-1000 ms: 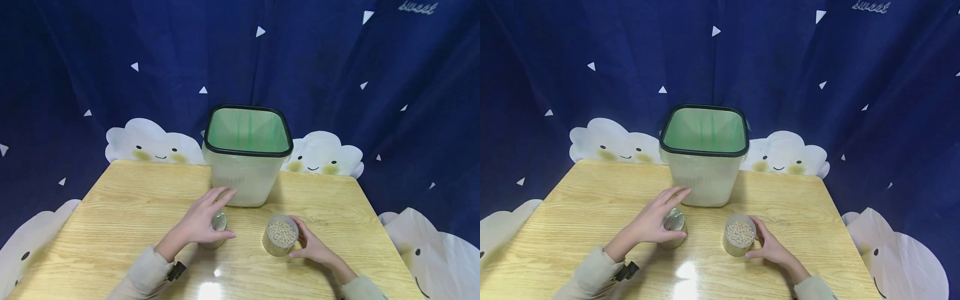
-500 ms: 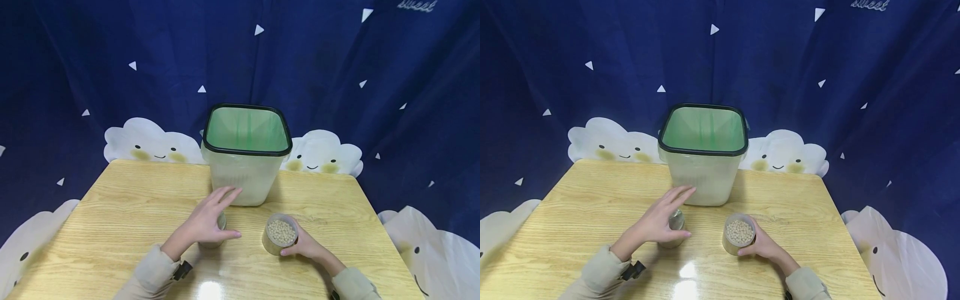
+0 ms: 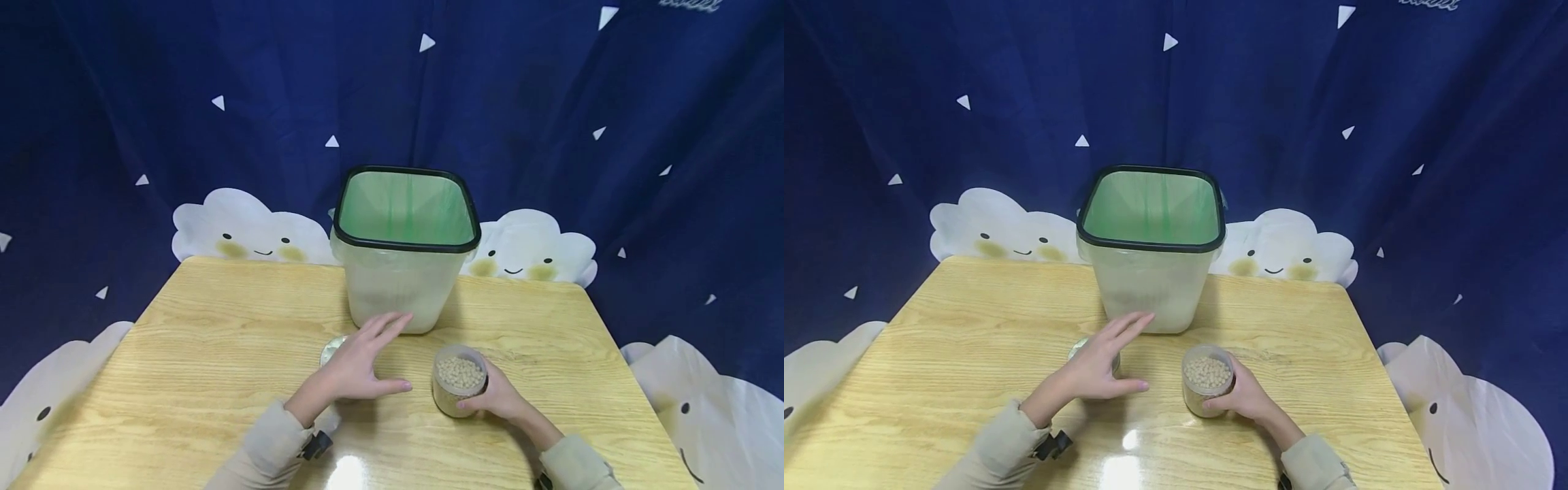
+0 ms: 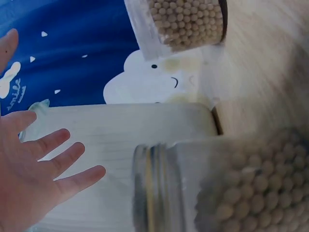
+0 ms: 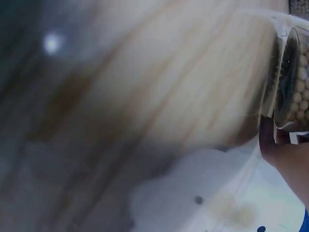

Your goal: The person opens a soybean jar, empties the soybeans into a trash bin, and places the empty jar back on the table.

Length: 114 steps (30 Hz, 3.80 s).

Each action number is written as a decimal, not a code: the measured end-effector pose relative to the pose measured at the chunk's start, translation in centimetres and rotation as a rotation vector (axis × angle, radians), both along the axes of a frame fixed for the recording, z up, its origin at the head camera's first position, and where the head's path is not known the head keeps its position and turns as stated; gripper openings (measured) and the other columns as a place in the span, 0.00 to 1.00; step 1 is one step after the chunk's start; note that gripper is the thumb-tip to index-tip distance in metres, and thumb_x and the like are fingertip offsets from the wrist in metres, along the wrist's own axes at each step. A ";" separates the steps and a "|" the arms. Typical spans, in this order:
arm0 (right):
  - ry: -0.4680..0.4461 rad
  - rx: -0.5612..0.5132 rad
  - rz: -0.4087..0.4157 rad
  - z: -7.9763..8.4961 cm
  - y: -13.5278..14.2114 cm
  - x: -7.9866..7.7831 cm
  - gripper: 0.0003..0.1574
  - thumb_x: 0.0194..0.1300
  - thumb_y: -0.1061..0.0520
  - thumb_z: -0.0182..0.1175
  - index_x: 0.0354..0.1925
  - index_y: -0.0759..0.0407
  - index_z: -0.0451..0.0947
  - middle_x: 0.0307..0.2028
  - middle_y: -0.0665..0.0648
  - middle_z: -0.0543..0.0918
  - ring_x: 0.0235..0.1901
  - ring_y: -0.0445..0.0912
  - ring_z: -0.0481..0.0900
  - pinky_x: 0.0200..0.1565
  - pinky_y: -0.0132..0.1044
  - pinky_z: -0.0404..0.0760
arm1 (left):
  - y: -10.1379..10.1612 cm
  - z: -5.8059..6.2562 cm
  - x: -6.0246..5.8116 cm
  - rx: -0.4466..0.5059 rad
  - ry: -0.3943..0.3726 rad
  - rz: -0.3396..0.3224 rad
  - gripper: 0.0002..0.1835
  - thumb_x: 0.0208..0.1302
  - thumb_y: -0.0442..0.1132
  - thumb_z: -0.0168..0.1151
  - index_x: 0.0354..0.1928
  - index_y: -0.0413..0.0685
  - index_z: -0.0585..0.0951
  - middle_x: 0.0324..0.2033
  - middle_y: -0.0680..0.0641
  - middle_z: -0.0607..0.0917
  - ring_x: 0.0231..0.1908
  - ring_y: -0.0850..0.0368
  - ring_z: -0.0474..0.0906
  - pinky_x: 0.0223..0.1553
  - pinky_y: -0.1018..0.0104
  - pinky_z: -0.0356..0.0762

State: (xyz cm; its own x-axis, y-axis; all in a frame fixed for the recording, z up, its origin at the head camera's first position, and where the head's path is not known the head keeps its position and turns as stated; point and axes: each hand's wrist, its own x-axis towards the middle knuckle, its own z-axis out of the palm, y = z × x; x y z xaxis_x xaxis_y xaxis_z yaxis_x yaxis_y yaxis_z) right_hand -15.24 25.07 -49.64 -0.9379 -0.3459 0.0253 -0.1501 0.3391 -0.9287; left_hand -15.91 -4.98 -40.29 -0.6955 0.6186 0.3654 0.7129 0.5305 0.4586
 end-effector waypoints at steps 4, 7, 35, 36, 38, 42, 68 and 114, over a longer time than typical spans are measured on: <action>0.016 -0.014 0.000 0.5 -0.1 0.2 0.59 0.36 0.61 0.74 0.65 0.62 0.55 0.56 0.64 0.68 0.54 0.56 0.66 0.56 0.50 0.62 | 0.5 -0.4 0.0 0.010 -0.035 -0.011 0.49 0.50 0.61 0.62 0.71 0.58 0.50 0.65 0.47 0.60 0.62 0.51 0.58 0.53 0.49 0.67; 0.028 -0.033 0.009 1.0 -0.1 0.3 0.59 0.37 0.62 0.73 0.65 0.63 0.53 0.56 0.64 0.68 0.54 0.56 0.67 0.55 0.46 0.63 | 1.0 -0.6 0.1 0.012 -0.068 -0.021 0.47 0.51 0.60 0.62 0.70 0.53 0.54 0.65 0.47 0.60 0.63 0.50 0.57 0.56 0.49 0.64; 0.260 0.087 0.213 3.5 -0.9 1.6 0.55 0.34 0.58 0.75 0.61 0.56 0.60 0.50 0.57 0.73 0.45 0.49 0.74 0.43 0.41 0.77 | 6.4 -2.4 -0.1 0.065 -0.046 -0.335 0.46 0.45 0.55 0.70 0.67 0.54 0.61 0.64 0.44 0.61 0.61 0.51 0.61 0.58 0.56 0.62; 0.268 0.091 0.217 3.5 -1.0 1.6 0.55 0.34 0.58 0.75 0.61 0.56 0.60 0.50 0.58 0.73 0.44 0.50 0.75 0.42 0.41 0.78 | 6.4 -2.4 0.0 0.065 -0.040 -0.332 0.45 0.45 0.55 0.70 0.66 0.54 0.62 0.64 0.44 0.61 0.61 0.50 0.61 0.58 0.56 0.62; 0.271 0.100 0.217 3.5 -1.1 1.7 0.55 0.35 0.57 0.75 0.61 0.55 0.60 0.49 0.58 0.74 0.43 0.49 0.75 0.40 0.40 0.78 | 6.5 -2.6 0.0 0.063 -0.015 -0.325 0.43 0.46 0.55 0.69 0.65 0.54 0.64 0.63 0.44 0.62 0.61 0.50 0.61 0.57 0.56 0.63; 0.280 0.139 0.193 3.7 -1.3 1.7 0.55 0.34 0.56 0.75 0.61 0.56 0.60 0.46 0.59 0.75 0.40 0.48 0.77 0.38 0.38 0.79 | 6.6 -2.8 -0.1 0.053 0.014 -0.309 0.41 0.48 0.55 0.67 0.65 0.55 0.64 0.62 0.45 0.64 0.60 0.52 0.61 0.56 0.57 0.64; 0.308 0.353 -0.047 5.8 -2.9 2.3 0.58 0.30 0.49 0.76 0.58 0.64 0.61 0.43 0.57 0.76 0.37 0.46 0.76 0.33 0.33 0.77 | 7.2 -2.9 -0.3 0.032 0.017 -0.145 0.37 0.55 0.58 0.60 0.65 0.55 0.64 0.56 0.47 0.69 0.53 0.53 0.66 0.50 0.61 0.70; 0.412 0.314 0.079 6.0 -1.5 2.3 0.60 0.25 0.48 0.77 0.59 0.55 0.63 0.45 0.51 0.76 0.40 0.44 0.76 0.38 0.37 0.79 | 6.6 -0.7 -0.5 -0.182 0.052 -0.286 0.52 0.40 0.58 0.71 0.69 0.56 0.56 0.57 0.47 0.66 0.53 0.58 0.68 0.53 0.68 0.67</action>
